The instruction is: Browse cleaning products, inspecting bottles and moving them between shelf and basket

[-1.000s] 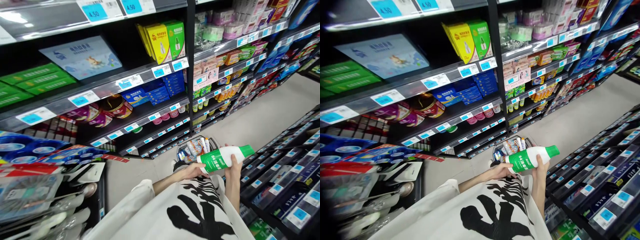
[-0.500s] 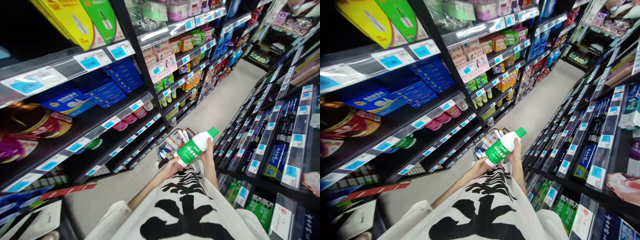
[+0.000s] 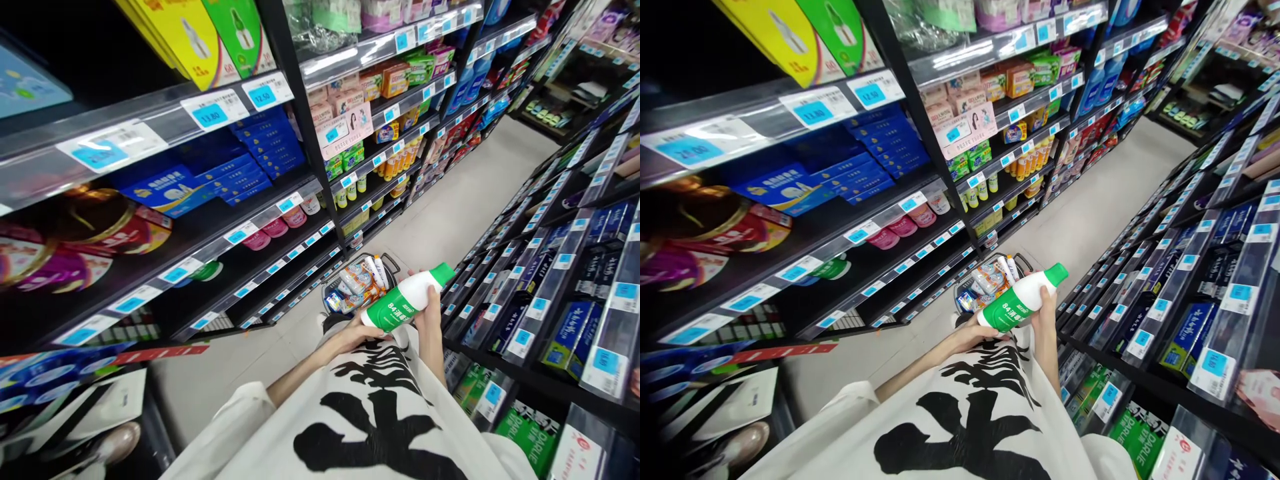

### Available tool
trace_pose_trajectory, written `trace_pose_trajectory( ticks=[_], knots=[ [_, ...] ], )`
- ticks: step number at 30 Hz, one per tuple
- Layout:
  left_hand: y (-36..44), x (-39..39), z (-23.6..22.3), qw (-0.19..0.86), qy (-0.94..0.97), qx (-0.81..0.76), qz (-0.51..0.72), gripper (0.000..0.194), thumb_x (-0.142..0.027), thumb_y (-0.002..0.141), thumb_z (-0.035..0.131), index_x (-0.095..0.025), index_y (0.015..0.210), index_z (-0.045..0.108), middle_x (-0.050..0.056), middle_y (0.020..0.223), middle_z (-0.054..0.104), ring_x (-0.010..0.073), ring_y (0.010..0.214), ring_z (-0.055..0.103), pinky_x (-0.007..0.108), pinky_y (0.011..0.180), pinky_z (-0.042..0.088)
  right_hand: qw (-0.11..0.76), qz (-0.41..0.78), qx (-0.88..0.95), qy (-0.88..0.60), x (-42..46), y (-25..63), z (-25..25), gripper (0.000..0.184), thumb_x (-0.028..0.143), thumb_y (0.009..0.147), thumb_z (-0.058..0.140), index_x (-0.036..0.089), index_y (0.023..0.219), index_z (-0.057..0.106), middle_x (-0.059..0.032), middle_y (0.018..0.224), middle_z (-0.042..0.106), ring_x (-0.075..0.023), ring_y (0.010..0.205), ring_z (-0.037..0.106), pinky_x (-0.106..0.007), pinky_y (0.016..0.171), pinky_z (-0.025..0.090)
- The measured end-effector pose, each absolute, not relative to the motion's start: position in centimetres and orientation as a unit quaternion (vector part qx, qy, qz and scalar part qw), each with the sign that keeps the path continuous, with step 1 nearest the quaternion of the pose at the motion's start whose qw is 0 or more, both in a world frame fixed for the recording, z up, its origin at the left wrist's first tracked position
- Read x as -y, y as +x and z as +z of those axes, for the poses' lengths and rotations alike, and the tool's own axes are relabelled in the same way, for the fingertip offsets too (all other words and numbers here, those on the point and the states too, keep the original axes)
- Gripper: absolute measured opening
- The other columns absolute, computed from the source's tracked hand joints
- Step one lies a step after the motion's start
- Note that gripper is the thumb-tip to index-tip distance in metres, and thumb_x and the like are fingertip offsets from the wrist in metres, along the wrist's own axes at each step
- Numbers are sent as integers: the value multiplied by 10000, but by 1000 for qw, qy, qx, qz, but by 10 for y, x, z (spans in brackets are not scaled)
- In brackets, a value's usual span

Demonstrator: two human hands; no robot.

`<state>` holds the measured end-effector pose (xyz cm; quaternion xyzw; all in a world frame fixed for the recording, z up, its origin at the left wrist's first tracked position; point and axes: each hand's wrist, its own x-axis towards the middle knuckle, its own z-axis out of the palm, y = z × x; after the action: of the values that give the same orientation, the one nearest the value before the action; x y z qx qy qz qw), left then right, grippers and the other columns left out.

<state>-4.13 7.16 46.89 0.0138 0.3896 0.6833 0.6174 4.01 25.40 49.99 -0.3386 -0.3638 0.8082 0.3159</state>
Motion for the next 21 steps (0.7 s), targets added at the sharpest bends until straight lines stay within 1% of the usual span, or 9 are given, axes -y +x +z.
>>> trace_pose_trajectory(
  ticks=[3,5,9,11,13,16,18,19,21],
  knots=[
    [-41,-68,470,624,9,-374,686,895,-135,561,938,-195,1408,655,136,1216,776,354,1119,731,533,978,611,294,797,410,-333,-250,44,504,747,655,610,858,284,1233,677,-108,1244,797,-365,1168,759,-549,949,650],
    [-40,-65,470,633,6,-346,693,899,-128,548,924,-183,1403,653,148,1242,768,367,1159,718,549,1007,595,266,804,431,-310,-247,47,502,759,622,547,892,294,1206,704,-96,1223,804,-371,1196,745,-546,943,658],
    [-39,-61,466,653,23,-293,698,853,-174,574,912,-163,1388,656,163,1238,766,373,1192,703,559,1047,561,173,835,455,-257,-237,49,486,846,446,412,989,254,1196,736,-87,1151,825,-386,1163,750,-520,912,676],
    [-40,-61,463,649,28,-296,700,833,-206,580,920,-162,1373,668,160,1229,768,368,1182,703,548,1047,552,138,832,476,-247,-233,47,478,812,372,430,1002,232,1189,747,-82,1124,832,-372,1106,768,-502,906,680],
    [-43,-62,459,628,29,-330,704,801,-243,582,937,-156,1339,691,149,1186,776,363,1151,707,528,1041,542,124,823,500,-237,-229,44,473,690,346,518,987,226,1161,764,-77,1125,832,-347,1073,779,-490,943,670],
    [-54,-66,454,549,75,-459,694,744,-254,567,984,-154,1261,735,118,1139,777,351,1138,700,500,1077,503,158,797,530,-243,-228,37,470,591,343,582,974,224,1129,785,-83,1146,828,-317,1057,782,-477,1010,641],
    [-63,-68,451,456,126,-553,686,767,-212,539,1014,-182,1256,742,114,1251,742,344,1239,654,477,1150,450,185,749,578,-265,-230,31,468,577,349,581,973,205,1110,794,-91,1120,832,-309,1024,782,-483,1014,632],
    [-67,-68,450,411,147,-578,689,805,-192,534,1021,-202,1284,730,117,1333,708,339,1305,617,462,1177,429,182,713,620,-273,-231,27,466,553,354,587,965,193,1089,799,-91,1079,837,-307,986,783,-489,993,635],
    [-76,-66,447,354,162,-576,719,883,-195,556,1024,-231,1368,680,134,1460,629,334,1396,555,444,1186,431,144,625,717,-274,-234,21,460,523,364,600,943,189,1073,806,-76,983,842,-313,907,782,-494,920,648]
  ],
)
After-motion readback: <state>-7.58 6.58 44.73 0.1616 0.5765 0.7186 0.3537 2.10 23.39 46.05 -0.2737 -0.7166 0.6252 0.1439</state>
